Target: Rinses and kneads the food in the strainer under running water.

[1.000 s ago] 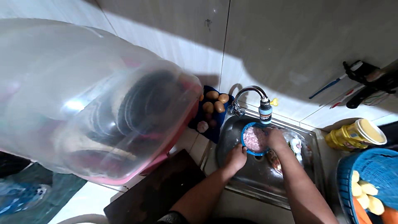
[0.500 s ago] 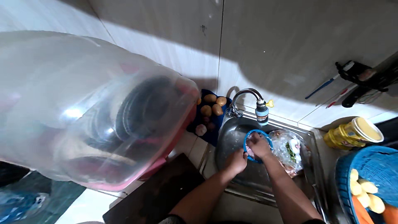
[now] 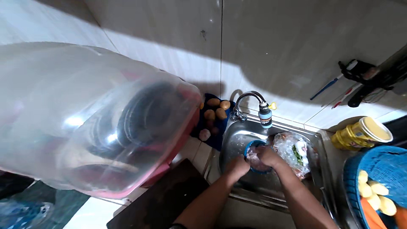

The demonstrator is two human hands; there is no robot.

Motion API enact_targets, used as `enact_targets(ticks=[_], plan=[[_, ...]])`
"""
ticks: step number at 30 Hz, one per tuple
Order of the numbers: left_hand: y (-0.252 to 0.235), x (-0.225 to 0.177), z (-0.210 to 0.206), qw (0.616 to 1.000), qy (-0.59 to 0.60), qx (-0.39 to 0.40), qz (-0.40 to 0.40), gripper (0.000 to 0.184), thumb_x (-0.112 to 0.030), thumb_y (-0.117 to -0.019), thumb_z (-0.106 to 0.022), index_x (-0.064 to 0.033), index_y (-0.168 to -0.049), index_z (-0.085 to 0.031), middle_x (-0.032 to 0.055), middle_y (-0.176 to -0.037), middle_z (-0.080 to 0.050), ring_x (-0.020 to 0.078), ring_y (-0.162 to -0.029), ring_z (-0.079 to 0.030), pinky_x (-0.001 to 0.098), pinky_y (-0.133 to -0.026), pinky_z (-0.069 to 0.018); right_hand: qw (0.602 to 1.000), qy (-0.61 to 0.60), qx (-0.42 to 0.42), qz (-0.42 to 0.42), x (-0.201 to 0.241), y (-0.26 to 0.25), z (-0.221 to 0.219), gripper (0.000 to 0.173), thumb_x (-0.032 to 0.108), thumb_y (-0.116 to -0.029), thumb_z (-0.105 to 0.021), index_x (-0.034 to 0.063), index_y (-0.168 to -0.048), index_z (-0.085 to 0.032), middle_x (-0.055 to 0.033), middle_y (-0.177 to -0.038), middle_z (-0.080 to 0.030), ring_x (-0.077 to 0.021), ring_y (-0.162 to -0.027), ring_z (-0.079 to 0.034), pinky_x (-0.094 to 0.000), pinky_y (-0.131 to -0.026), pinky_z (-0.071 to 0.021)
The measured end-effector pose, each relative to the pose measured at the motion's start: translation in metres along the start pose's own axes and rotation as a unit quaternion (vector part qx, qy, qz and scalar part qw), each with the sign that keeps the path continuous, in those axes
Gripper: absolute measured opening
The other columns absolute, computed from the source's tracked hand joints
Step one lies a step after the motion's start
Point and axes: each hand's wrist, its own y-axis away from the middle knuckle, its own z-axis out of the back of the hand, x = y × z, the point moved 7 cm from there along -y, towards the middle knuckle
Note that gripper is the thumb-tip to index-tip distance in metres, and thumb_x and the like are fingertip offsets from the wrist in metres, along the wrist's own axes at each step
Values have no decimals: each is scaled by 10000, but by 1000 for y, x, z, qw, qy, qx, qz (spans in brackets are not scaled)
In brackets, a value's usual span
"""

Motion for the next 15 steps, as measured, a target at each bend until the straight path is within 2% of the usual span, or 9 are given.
enact_targets(ticks=[1, 3, 6, 8, 11, 13, 15], plan=[[-2, 0, -2, 1000, -5, 2, -1, 698, -863, -864, -340, -322, -1153, -672, -15, -956, -740, 228, -898, -719, 611, -742, -593, 999, -16, -28, -34, -10, -2, 2, 500, 664, -929, -527, 298, -1233, -681, -60, -1205, -716, -300, -1136, -675, -643, -973, -525], [-4, -1, -9, 1000, -4, 15, -10, 681, -841, -886, -323, -317, -1142, -674, -9, -956, -739, 233, -895, -718, 616, -739, -592, 990, -70, -83, -91, -32, -13, -15, 663, 812, -886, -450, 300, -1242, -673, -65, -1181, -726, -300, -1110, -690, -640, -951, -543], [7, -7, -8, 998, 19, 41, -31, 654, -800, -912, -368, -282, -1172, -672, 14, -980, -740, 249, -909, -719, 630, -751, -593, 970, -159, -139, -124, -42, -24, -42, 721, 843, -841, -492, 296, -1281, -655, -81, -1190, -719, -302, -1102, -690, -630, -943, -553], [12, -9, -8, 997, 21, 57, -44, 616, -762, -926, -400, -266, -1178, -663, 19, -979, -735, 247, -907, -718, 620, -749, -596, 956, -224, -142, -126, -33, -25, -48, 740, 861, -819, -512, 298, -1278, -658, -66, -1172, -729, -279, -1082, -699, -607, -932, -566], [15, -13, -6, 996, 10, 61, -69, 615, -774, -931, -388, -279, -1173, -661, -8, -977, -737, 221, -908, -720, 596, -765, -607, 945, -280, -130, -106, -19, -24, -56, 654, 823, -816, -576, 311, -1212, -668, -32, -1079, -745, -238, -977, -725, -558, -853, -608], [14, -14, -6, 995, 5, 63, -79, 630, -775, -939, -368, -263, -1163, -658, -9, -968, -733, 216, -903, -719, 580, -762, -610, 944, -290, -123, -93, -18, -29, -65, 549, 762, -848, -600, 317, -1159, -686, -22, -1032, -746, -217, -915, -732, -532, -800, -621], [14, -13, -8, 995, 4, 61, -77, 621, -766, -942, -366, -263, -1160, -658, -15, -954, -733, 208, -889, -721, 569, -748, -614, 953, -265, -123, -83, -22, -34, -78, 469, 722, -847, -625, 354, -1132, -689, -11, -1051, -742, -211, -927, -728, -537, -792, -619]])
